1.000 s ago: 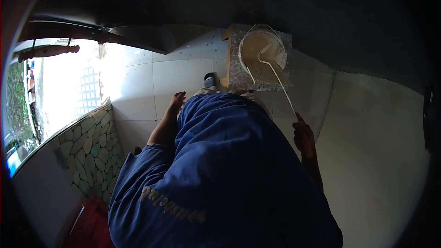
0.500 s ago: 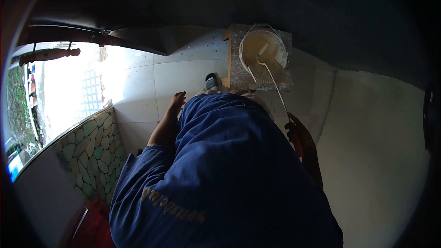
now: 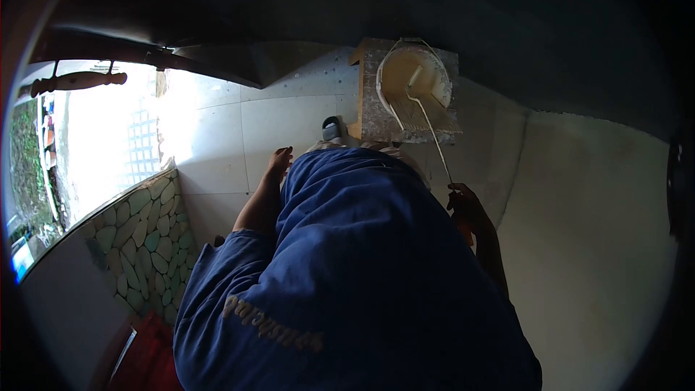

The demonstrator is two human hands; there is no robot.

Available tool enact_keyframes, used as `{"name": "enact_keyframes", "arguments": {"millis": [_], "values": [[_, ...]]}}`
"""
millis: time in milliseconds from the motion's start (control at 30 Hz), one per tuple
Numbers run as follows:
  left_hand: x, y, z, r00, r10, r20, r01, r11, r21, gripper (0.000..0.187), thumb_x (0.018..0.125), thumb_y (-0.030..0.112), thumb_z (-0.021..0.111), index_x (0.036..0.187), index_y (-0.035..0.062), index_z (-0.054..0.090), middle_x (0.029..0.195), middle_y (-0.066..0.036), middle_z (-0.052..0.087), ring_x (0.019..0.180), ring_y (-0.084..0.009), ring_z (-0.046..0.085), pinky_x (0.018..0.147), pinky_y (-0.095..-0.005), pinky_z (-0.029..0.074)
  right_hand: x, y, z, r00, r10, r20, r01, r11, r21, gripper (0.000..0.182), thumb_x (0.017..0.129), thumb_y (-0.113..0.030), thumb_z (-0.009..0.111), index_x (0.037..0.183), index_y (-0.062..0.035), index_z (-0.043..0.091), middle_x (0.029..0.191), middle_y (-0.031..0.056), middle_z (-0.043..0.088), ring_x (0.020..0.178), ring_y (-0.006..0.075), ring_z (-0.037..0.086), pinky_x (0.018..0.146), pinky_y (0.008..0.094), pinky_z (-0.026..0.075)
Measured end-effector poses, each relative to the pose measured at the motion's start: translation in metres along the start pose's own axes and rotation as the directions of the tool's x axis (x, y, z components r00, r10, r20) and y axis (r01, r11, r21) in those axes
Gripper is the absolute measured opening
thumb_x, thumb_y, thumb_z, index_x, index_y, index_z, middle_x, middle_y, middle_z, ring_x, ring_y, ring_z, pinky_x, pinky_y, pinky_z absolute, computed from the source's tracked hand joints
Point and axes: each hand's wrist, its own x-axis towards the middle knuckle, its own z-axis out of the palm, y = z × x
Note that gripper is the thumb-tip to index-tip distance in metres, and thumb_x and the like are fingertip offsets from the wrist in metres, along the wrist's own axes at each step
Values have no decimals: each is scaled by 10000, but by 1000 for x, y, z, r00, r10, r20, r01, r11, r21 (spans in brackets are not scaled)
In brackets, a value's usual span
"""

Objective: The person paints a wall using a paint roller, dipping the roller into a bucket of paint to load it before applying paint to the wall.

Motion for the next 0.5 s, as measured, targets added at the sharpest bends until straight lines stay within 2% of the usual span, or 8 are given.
{"name": "enact_keyframes", "arguments": {"millis": [100,233,300,333,400,433,467,500], "values": [[2,-4,-1,1000,12,17,-12,1000,-25,519,856,479,540,1265,161,510,1130,-59,579,920,-218,541,690,-415,410,13,17,3,993,25,-117,-35,996,-86,358,933,-241,485,1243,-65,455,742,58,536,456,126,516,408,282,466],[2,-8,-3,1000,15,23,-14,1000,-26,512,855,474,545,1262,164,515,1117,-57,580,891,-210,534,669,-406,404,23,37,4,992,-8,-125,-4,996,-91,365,933,-248,483,1243,-57,452,734,59,537,448,124,503,396,279,443],[1,-8,-3,1000,11,15,-11,1000,-25,511,854,471,548,1265,168,514,1115,-58,581,882,-208,534,681,-408,406,24,39,10,980,-58,-188,11,970,-243,372,935,-249,479,1243,-44,446,748,68,546,442,127,502,394,288,445],[0,-8,-3,1000,12,14,-12,1000,-25,511,854,471,548,1265,168,514,1115,-58,581,882,-208,534,681,-408,406,23,39,12,980,-59,-188,12,970,-242,372,935,-249,479,1243,-44,446,748,68,546,442,127,502,394,288,445],[0,-8,-3,1000,10,-2,-10,1000,-26,515,854,473,548,1269,169,512,1113,-58,581,874,-206,533,695,-414,410,11,9,28,950,-7,-311,-129,902,-413,361,933,-227,474,1231,-25,456,774,97,569,456,139,514,425,309,456],[-2,-8,-3,1000,11,-2,-11,1000,-24,515,854,473,548,1269,169,512,1113,-58,581,874,-206,533,695,-414,410,15,27,25,950,-6,-312,-129,903,-411,361,933,-227,474,1231,-25,456,774,97,569,456,139,514,425,309,456],[-3,-7,-4,1000,13,0,-13,1000,-27,518,855,473,547,1272,169,510,1113,-59,582,880,-207,535,703,-419,412,22,52,22,927,-263,-266,67,816,-574,342,931,-209,472,1214,-17,474,770,110,576,477,148,527,450,313,461],[-5,-6,-4,1000,15,2,-15,999,-31,520,855,474,547,1275,169,508,1114,-60,582,885,-207,536,710,-424,415,28,71,19,850,-497,-176,240,661,-711,324,929,-191,471,1196,-10,492,765,122,584,499,156,540,474,318,465]]}}
